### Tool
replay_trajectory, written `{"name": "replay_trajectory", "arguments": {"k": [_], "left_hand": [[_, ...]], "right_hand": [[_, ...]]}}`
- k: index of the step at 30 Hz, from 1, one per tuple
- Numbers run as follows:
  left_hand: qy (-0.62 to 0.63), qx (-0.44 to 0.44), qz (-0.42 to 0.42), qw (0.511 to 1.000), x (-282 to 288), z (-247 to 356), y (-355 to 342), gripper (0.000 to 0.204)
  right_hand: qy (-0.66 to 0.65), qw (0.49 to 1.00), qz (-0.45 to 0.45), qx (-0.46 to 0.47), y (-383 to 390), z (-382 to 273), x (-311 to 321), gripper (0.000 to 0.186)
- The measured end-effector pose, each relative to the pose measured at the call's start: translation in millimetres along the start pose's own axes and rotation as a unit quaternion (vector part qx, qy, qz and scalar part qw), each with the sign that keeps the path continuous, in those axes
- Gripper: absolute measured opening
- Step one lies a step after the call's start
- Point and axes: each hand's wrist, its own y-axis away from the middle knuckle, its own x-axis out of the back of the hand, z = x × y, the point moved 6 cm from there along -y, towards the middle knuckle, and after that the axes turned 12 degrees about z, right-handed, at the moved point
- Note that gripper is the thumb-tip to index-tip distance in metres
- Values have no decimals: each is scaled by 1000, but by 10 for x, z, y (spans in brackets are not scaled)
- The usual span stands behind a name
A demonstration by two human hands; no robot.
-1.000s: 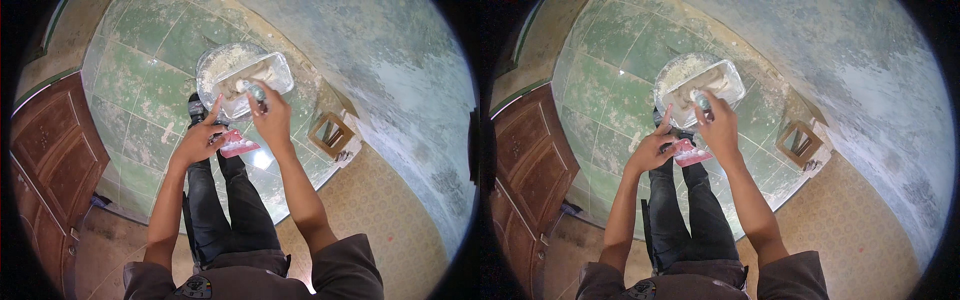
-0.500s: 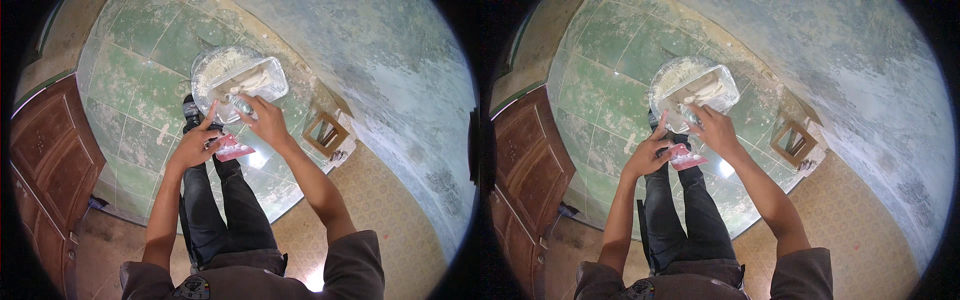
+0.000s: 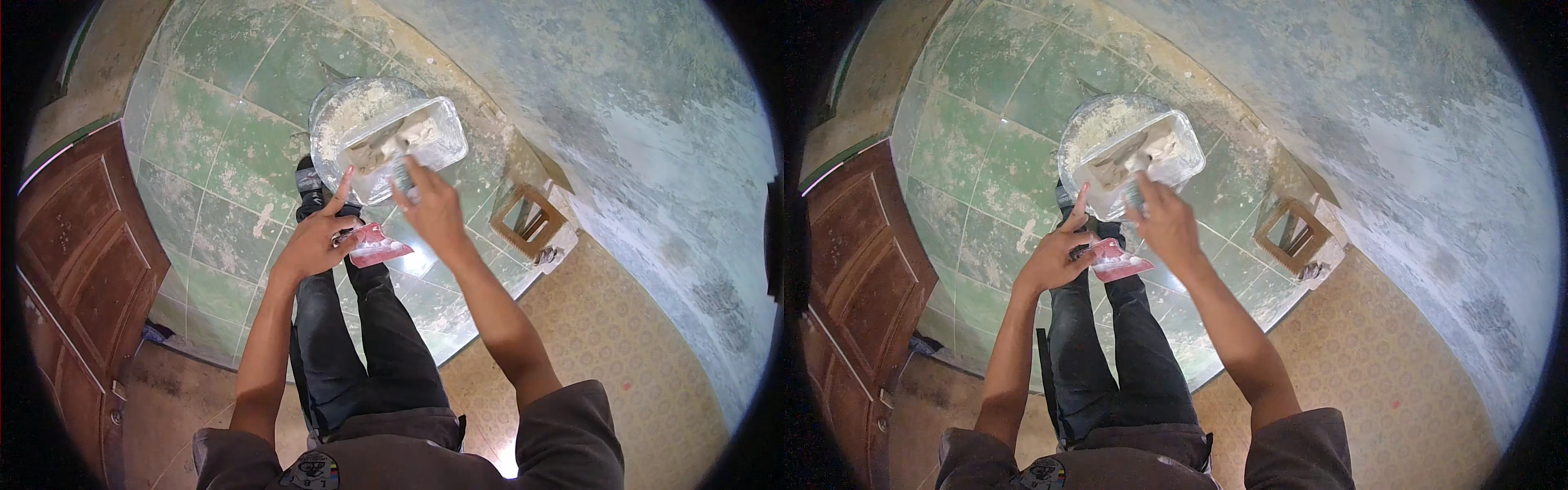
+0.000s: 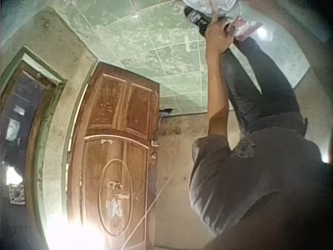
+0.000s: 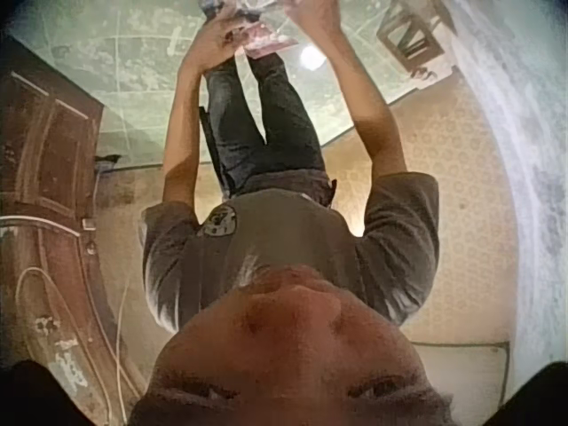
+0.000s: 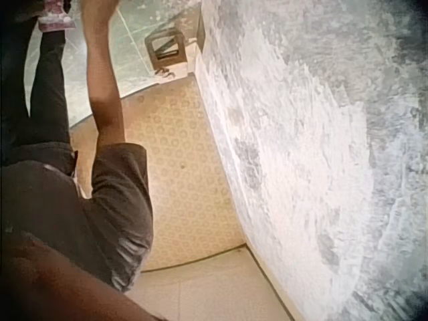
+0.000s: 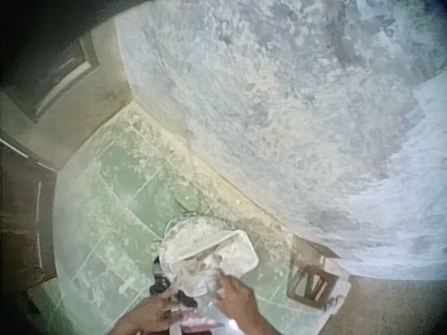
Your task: The person applies plaster or wall putty from a plastic container onto a damaged wall surface, smoothing it with a putty knife.
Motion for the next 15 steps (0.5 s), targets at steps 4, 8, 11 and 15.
{"name": "replay_trajectory", "arguments": {"k": [4,8,11,15], "left_hand": [[-7,-16,1,1000,25,-15,14,20],[-6,11,-12,1000,27,-19,28,19],[-9,13,-10,1000,22,12,13,18],[-8,22,-10,1000,29,22,-2,17]], "right_hand": [[-77,989,-124,-35,15,-320,-159,47],[-92,990,-46,-92,-404,-205,163,45],[-45,997,-14,-63,-502,-86,188,44],[-95,992,-78,24,-241,-100,11,44]]}}
